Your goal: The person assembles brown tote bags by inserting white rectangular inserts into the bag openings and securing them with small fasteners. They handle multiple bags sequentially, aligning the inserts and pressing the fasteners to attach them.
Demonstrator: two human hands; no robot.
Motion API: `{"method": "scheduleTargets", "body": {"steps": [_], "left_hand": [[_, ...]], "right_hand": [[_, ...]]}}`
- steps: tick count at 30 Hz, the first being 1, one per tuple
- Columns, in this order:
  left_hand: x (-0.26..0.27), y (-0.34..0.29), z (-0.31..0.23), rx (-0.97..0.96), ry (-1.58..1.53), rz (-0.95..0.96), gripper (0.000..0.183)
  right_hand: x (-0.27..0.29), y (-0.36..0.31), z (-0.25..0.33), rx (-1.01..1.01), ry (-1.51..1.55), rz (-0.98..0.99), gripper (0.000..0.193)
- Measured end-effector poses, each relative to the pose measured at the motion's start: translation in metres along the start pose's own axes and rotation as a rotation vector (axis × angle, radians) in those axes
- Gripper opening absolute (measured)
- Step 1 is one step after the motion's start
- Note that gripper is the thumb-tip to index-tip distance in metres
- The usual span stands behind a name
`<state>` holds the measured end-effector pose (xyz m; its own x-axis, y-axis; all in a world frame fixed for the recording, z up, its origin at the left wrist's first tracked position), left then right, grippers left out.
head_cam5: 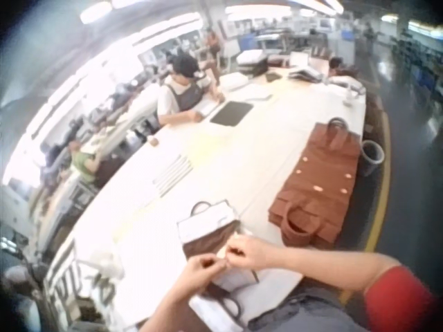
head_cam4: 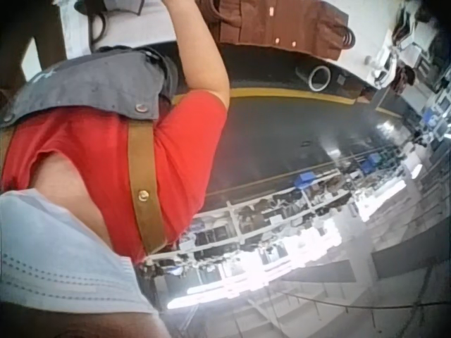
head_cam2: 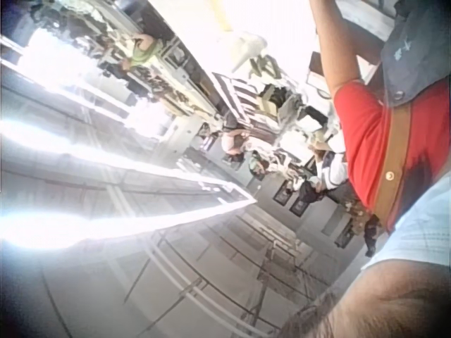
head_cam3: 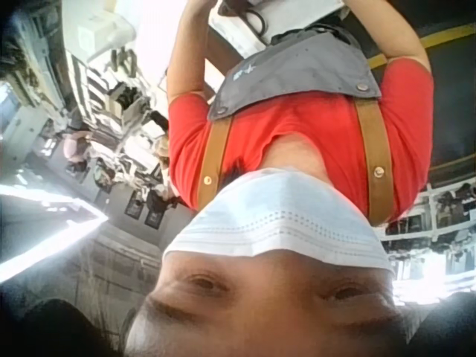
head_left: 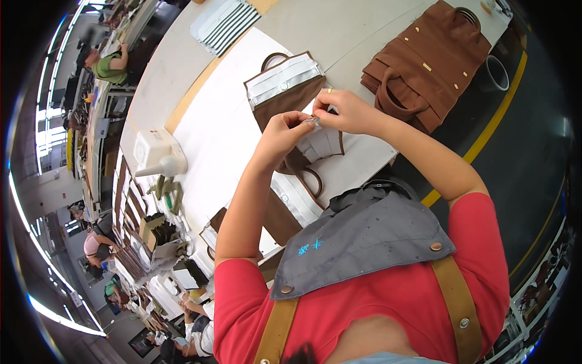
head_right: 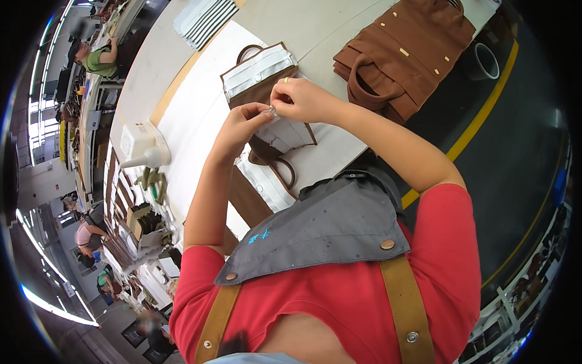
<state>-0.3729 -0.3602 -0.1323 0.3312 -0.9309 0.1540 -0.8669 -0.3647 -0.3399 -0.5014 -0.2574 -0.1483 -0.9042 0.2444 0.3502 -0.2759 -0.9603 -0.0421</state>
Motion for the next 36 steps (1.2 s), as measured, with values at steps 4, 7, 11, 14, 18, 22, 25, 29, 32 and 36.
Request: {"method": "scheduleTargets", "body": {"steps": [4, 7, 11, 14, 18, 22, 25, 29, 32, 36], "left_hand": [[-0.003, 0.004, 0.003, -0.028, -0.054, 0.012, 0.017], [-0.002, 0.003, -0.002, -0.058, 0.015, 0.007, 0.018], [-0.001, 0.006, -0.003, -0.06, 0.118, 0.029, 0.016], [-0.007, 0.006, 0.0, -0.046, 0.074, 0.018, 0.014], [-0.01, 0.007, 0.004, -0.05, 0.078, 0.014, 0.016], [-0.013, 0.003, 0.002, -0.135, 0.168, -0.001, 0.016], [-0.015, 0.003, 0.004, -0.188, 0.21, -0.035, 0.018], [-0.021, -0.001, -0.009, -0.293, 0.33, -0.09, 0.018], [-0.02, 0.0, -0.008, -0.401, 0.529, -0.115, 0.017], [-0.017, -0.008, -0.013, -0.554, 0.668, -0.269, 0.013]], "right_hand": [[0.002, -0.013, 0.017, 0.436, -0.369, -0.201, 0.015], [-0.001, -0.015, 0.018, 0.645, -0.677, -0.276, 0.02], [0.0, -0.018, 0.03, 0.672, -0.963, -0.222, 0.023], [-0.001, -0.018, 0.035, 0.665, -1.005, -0.173, 0.022], [-0.001, -0.014, 0.035, 0.676, -0.899, -0.208, 0.014], [0.001, -0.011, 0.024, 0.326, -0.527, -0.191, 0.008], [0.002, -0.009, 0.014, 0.029, -0.232, -0.083, 0.011], [0.005, -0.01, 0.005, -0.025, -0.074, -0.091, 0.012], [0.009, -0.01, 0.007, 0.035, -0.027, -0.184, 0.012], [0.018, -0.009, 0.001, 0.11, -0.005, -0.325, 0.018]]}}
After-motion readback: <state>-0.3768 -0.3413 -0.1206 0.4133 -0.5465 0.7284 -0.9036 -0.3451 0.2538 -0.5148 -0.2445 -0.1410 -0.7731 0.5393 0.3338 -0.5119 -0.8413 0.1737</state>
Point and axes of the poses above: each hand's wrist, its own y-axis towards the middle knuckle, its own x-axis out of the back of the hand, z = x × y, the point moved 3 cm from there along y, towards the middle knuckle, and after that the axes turned 11 degrees about -x, right-handed, at the moved point
